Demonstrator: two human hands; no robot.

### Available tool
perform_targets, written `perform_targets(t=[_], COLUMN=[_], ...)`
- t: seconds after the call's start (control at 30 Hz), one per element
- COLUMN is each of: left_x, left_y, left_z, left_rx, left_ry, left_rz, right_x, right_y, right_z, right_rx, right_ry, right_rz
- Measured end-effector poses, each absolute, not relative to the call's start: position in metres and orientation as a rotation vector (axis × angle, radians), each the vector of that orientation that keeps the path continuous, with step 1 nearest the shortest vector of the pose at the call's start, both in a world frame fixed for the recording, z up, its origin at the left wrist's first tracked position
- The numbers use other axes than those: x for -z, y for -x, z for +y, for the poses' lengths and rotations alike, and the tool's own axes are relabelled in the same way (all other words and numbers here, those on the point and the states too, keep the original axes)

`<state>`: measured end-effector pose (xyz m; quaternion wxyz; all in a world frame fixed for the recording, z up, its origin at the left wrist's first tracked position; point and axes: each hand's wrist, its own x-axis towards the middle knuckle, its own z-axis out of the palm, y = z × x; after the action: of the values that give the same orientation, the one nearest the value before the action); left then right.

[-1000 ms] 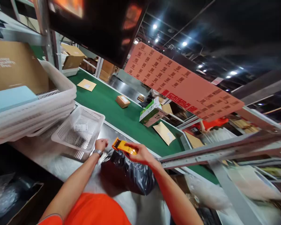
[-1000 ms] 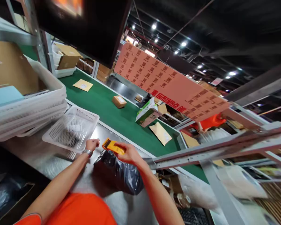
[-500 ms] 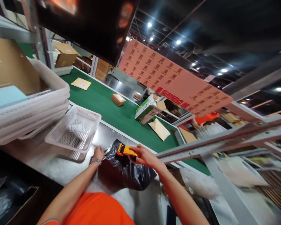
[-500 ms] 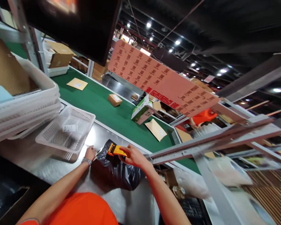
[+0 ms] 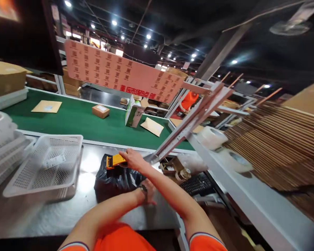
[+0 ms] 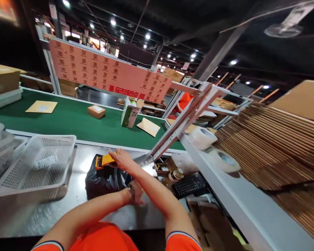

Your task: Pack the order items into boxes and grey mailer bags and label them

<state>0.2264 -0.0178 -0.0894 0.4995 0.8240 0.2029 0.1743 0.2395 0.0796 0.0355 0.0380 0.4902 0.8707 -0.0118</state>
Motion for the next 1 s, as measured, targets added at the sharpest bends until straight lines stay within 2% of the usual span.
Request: perform_targets(t=[0.23,0.43,0.53,0.67,0.73,1.0], left_x=[0.132,0.148,0.157,0.159,0.156,0.121], left_y=[-0.132,-0.109,-0.067,0.005,0.029,0.028], left_z=[0.003,-0.016,-0.021,0.007,0.034,0.124], left_rx=[-0.281,-0.074,-0.149,-0.410,-0.431,-0.250], left_ry=[-2.380,-2.697,-2.714,-2.747,-2.750,-2.606], left_rz=[0.816,0.856,0.896,1.291,1.422,1.225], right_x=[-0.016,0.084,0.143,0.192,0.201,0.195], right_y=[-0.372,-0.489,-0.491,-0.461,-0.450,-0.453], right_z=[0.027,-0.051,-0.070,-0.066,-0.059,-0.021], right_rx=[-0.027,0.091,0.235,0.502,0.574,1.031], right_ry=[-1.935,-2.365,-2.530,-2.708,-2.745,-2.928], right_rz=[2.635,2.349,2.270,2.339,2.354,2.257])
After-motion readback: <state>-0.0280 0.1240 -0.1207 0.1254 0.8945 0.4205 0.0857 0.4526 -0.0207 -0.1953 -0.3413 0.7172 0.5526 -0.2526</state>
